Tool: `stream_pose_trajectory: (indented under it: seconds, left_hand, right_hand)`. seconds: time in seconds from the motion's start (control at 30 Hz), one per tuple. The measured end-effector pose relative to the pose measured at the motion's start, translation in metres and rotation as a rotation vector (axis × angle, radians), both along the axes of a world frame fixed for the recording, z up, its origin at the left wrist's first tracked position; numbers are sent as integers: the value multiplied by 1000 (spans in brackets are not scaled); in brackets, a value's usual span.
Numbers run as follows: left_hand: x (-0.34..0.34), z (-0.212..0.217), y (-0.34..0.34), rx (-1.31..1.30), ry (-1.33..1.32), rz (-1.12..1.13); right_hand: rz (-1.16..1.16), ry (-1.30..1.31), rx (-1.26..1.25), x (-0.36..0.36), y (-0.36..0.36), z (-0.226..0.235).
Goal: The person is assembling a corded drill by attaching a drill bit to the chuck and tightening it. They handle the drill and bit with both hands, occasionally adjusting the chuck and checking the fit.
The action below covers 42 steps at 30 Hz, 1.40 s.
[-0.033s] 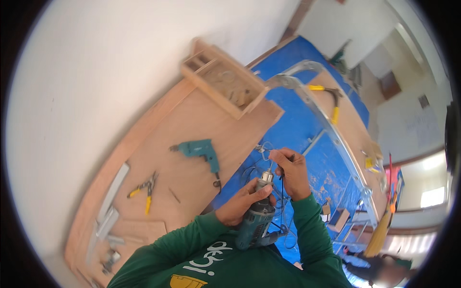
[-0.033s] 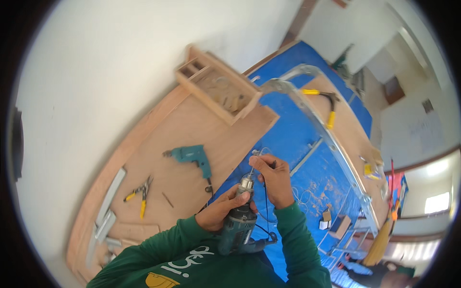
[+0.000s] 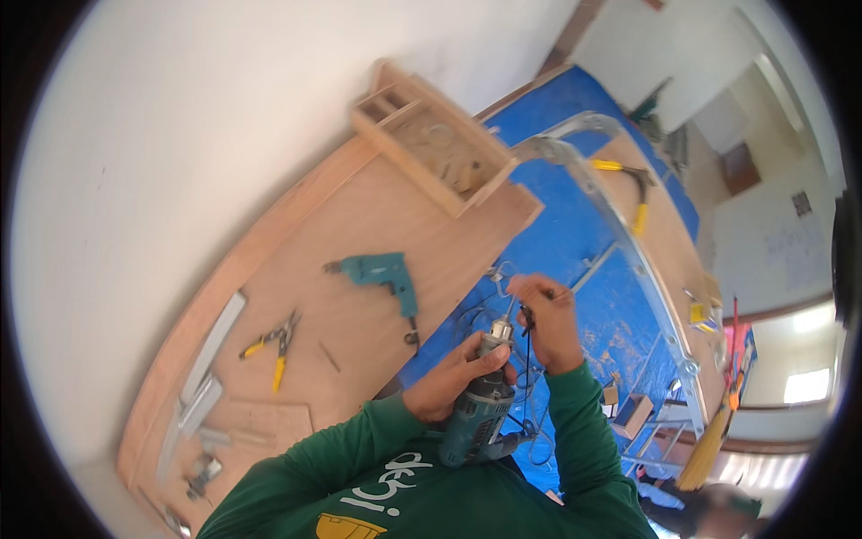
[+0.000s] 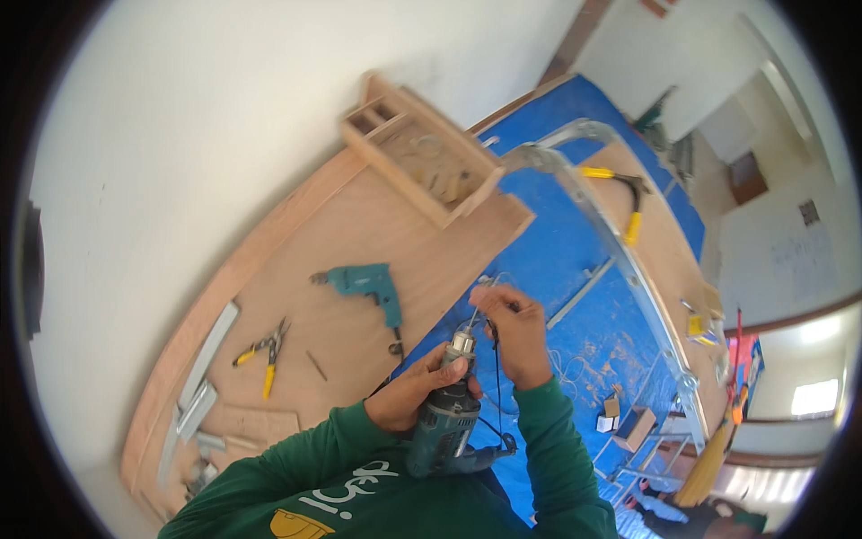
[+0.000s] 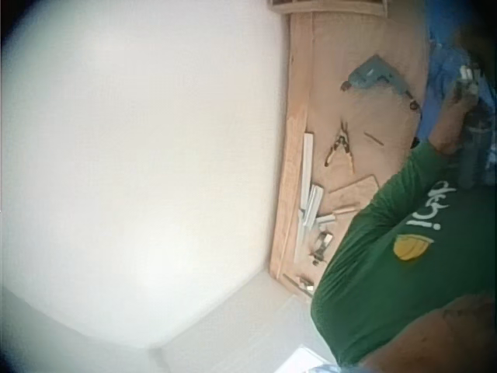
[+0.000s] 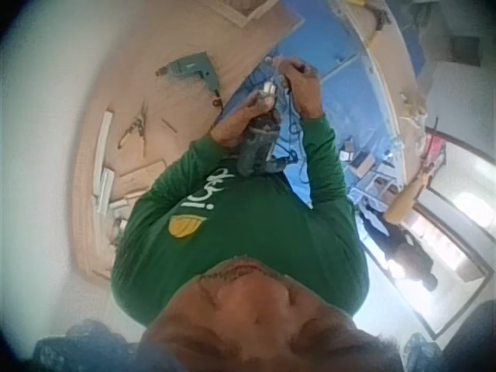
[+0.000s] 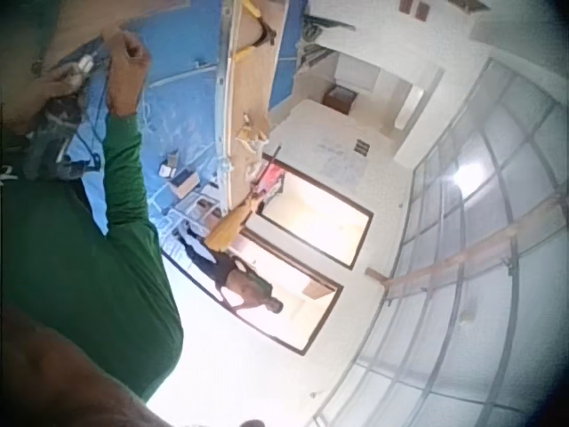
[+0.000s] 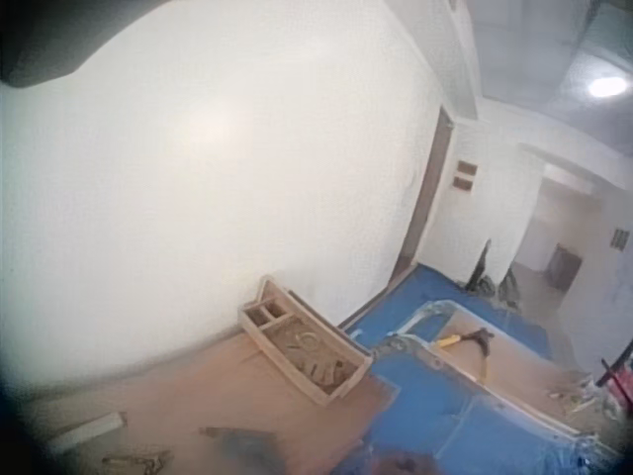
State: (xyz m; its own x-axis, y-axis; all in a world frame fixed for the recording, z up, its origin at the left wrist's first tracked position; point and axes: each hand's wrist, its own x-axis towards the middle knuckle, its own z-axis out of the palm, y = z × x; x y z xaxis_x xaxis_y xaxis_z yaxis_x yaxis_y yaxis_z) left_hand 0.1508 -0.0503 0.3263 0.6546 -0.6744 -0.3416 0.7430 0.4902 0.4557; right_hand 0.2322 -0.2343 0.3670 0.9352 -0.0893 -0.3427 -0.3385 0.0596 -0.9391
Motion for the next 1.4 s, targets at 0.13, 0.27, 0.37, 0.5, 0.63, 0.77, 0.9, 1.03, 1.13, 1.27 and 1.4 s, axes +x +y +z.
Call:
stream_pose_trajectory:
  seconds: [0.13, 0.27, 0.37, 0.5, 0.63, 0.77, 0.9, 1.03, 1.13, 1.27, 1.4]
  left_hand:
    - [-17, -32, 32, 64, 80, 153]
    - [-30, -65, 67, 18, 241, 269]
    - [-40, -103, 78, -19, 316, 388]
    - [-45, -142, 90, -103, 427, 493]
    - [-40, -154, 102, -125, 403, 542]
    - [-28, -152, 108, -137, 406, 534]
    - [-22, -150, 105, -152, 365, 500]
    - [-23, -149, 86, -134, 321, 390]
    - [-22, -137, 64, -84, 329, 330]
    - [-16, -125, 47, -79, 320, 326]
    - [-4, -112, 33, -80, 227, 327]
  right_hand:
    - [16, 71, 209, 40, 24, -69]
    - [96, 271, 146, 66, 40, -152]
    - [114, 331, -25, 74, 38, -238]
    - [106, 366, -199, 78, 45, -313]
    - [-10, 322, -20, 91, 64, -325]
    - [30, 253, -152, 89, 48, -323]
    - [118, 248, -241, 54, 30, -281]
    - [265, 305, -286, 14, 4, -234]
    - [339, 123, -365, -24, -7, -226]
    - [479, 380, -120, -70, -2, -158]
    - [524, 411, 135, -116, -1, -123]
